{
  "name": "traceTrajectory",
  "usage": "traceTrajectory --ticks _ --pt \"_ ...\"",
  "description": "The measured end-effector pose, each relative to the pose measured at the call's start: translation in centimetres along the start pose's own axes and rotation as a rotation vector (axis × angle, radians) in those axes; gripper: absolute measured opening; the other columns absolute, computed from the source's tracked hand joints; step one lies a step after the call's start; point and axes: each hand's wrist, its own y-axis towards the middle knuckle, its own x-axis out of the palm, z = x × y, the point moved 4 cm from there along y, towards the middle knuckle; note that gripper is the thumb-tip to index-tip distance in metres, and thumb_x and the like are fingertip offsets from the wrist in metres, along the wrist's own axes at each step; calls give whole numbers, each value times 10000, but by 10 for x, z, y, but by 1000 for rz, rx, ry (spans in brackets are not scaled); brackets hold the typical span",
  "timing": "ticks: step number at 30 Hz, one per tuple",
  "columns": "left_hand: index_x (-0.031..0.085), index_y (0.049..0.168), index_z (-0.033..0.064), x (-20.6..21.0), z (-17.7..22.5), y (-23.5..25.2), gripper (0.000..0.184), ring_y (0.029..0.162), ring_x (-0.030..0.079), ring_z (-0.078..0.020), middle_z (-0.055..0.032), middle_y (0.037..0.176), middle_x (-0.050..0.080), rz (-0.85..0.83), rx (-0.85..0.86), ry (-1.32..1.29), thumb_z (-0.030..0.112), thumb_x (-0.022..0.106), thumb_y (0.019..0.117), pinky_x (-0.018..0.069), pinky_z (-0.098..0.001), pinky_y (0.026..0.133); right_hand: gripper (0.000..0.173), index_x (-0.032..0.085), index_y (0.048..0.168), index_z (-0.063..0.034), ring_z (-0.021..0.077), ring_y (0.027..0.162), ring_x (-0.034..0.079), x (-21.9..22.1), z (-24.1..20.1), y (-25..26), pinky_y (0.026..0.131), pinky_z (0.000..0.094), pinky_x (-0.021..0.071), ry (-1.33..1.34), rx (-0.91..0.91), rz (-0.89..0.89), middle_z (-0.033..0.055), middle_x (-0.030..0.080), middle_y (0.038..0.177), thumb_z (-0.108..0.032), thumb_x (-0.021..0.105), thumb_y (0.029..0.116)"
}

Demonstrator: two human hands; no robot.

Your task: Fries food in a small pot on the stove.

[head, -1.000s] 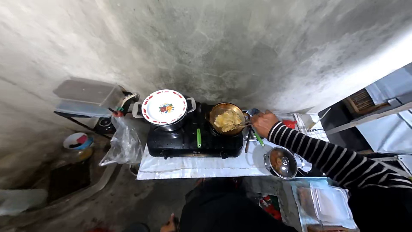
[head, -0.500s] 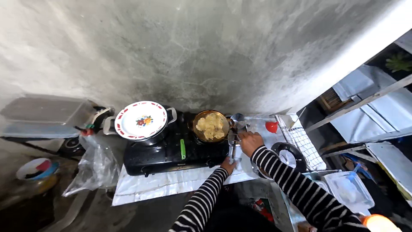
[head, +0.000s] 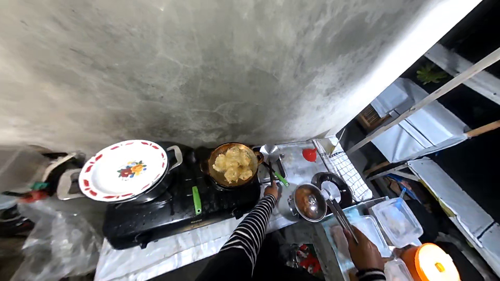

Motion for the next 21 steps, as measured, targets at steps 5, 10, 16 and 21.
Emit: traceTrajectory --ticks 5,10,16,21 --pt "589 1300 -25 4 40 -60 716 877 639 -326 -232 1061 634 -85 15 82 521 167 1110 537 -499 808 445 654 1375 -75 444 1101 701 30 5 4 980 653 515 77 27 -36 234 735 1169 -380 505 1087" --pt "526 999 71 -34 55 -169 495 457 384 -109 15 617 414 -231 159 -276 476 269 1120 369 -263 441 447 658 1349 -31 421 1024 719 55 -45 33 954 644 529 274 -91 -95 229 746 1094 -349 466 1101" --pt "515 1356 64 -153 41 -212 336 532 516 -124 -58 784 624 40 381 -344 281 433 1113 440 -272 475 514 632 1406 -103 396 1216 652 40 -184 35 1085 595 472 156 -349 -261 213 700 1264 -463 465 1079" --pt "542 1320 69 -219 -5 -203 373 570 488 -174 -60 734 523 343 314 -165 356 437 1107 462 -362 544 575 541 1490 -127 392 1278 618 49 -294 49 1061 623 478 -107 -520 -355 188 622 1416 -514 433 1078"
